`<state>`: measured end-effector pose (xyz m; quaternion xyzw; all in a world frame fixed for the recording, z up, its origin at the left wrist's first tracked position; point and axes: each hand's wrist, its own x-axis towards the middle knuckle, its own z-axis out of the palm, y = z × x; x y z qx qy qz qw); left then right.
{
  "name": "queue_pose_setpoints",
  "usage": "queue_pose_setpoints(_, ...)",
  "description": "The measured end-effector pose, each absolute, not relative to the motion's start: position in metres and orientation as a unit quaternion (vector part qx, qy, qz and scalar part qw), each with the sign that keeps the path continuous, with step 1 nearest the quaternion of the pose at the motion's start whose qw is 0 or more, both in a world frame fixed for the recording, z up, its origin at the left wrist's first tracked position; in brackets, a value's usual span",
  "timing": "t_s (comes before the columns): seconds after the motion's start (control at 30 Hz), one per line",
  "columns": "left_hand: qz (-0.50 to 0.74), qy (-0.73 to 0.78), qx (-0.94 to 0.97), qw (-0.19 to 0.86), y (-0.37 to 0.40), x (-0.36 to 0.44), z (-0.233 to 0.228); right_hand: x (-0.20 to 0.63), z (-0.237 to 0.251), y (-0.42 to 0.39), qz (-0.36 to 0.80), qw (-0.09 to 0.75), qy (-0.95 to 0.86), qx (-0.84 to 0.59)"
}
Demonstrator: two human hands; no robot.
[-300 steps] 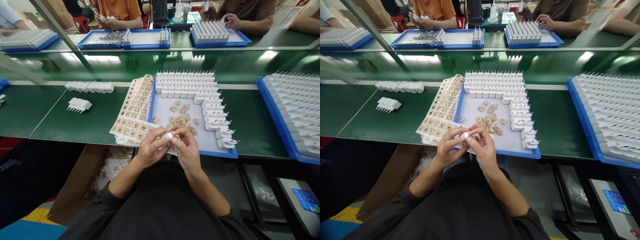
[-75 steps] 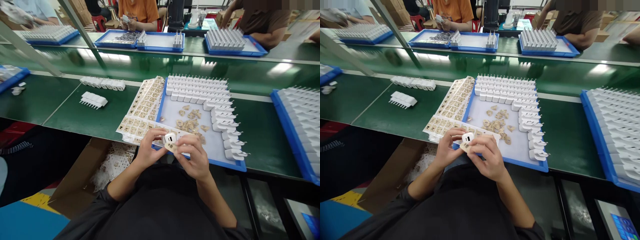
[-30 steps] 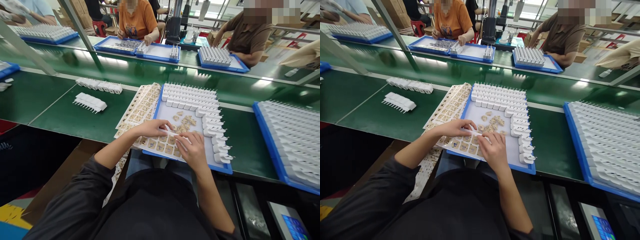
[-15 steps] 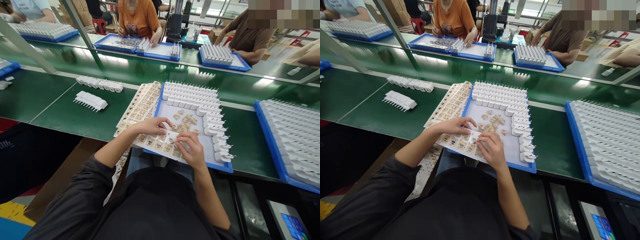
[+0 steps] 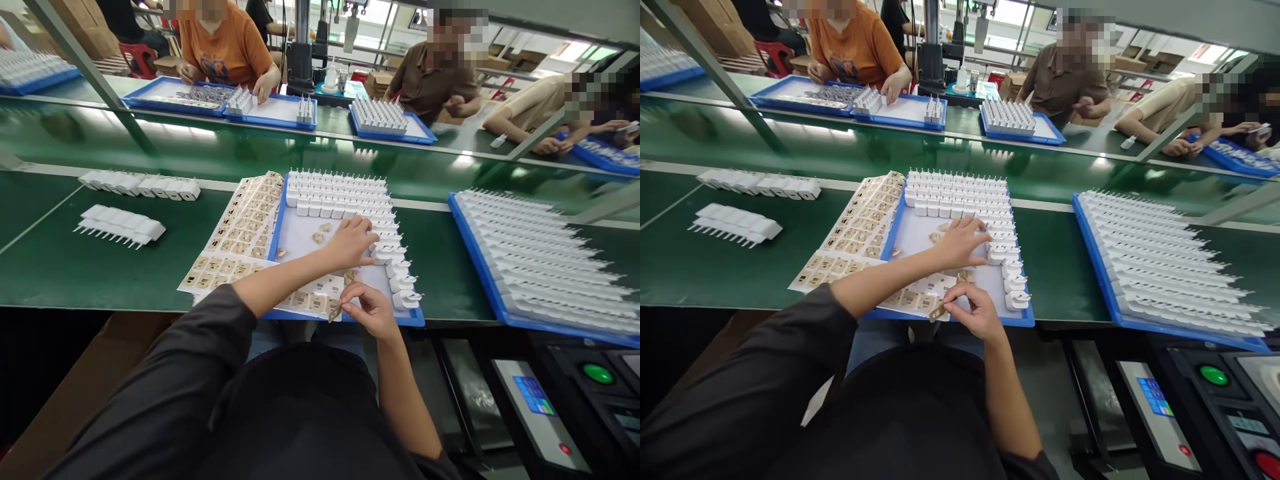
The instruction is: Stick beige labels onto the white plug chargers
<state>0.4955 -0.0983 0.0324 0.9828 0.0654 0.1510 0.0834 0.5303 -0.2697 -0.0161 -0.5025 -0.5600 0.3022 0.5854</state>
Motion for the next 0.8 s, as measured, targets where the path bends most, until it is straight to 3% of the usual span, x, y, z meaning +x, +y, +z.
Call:
queue_pose_setpoints(0.2, 0.192, 0.052, 0.976, 0.091, -0.122, 0.526, 0.018, 0.530, -0.013, -0.271, 0.290, 0.572, -0.582, -0.500)
queue_pose_setpoints(0.27, 0.204, 0.066, 0.962, 0.169, -0.120, 0.515, 0.025, 0.531, -0.014, -0.272, 0.274, 0.579, -0.583, -0.500)
queue_pose_setpoints(0.43, 0.199, 0.140, 0.799, 0.550, -0.105, 0.445, 0.048, 0.532, -0.016, -0.269, 0.255, 0.623, -0.567, -0.475)
queue_pose_setpoints(0.5, 0.225, 0.177, 0.705, 0.649, -0.104, 0.409, 0.051, 0.529, -0.014, -0.267, 0.250, 0.654, -0.549, -0.457)
queue_pose_setpoints(0.67, 0.262, 0.230, 0.519, 0.780, -0.122, 0.346, 0.038, 0.505, 0.003, -0.259, 0.262, 0.676, -0.537, -0.431)
queue_pose_setpoints(0.8, 0.280, 0.231, 0.463, 0.809, -0.133, 0.330, 0.020, 0.480, 0.017, -0.253, 0.291, 0.649, -0.583, -0.392)
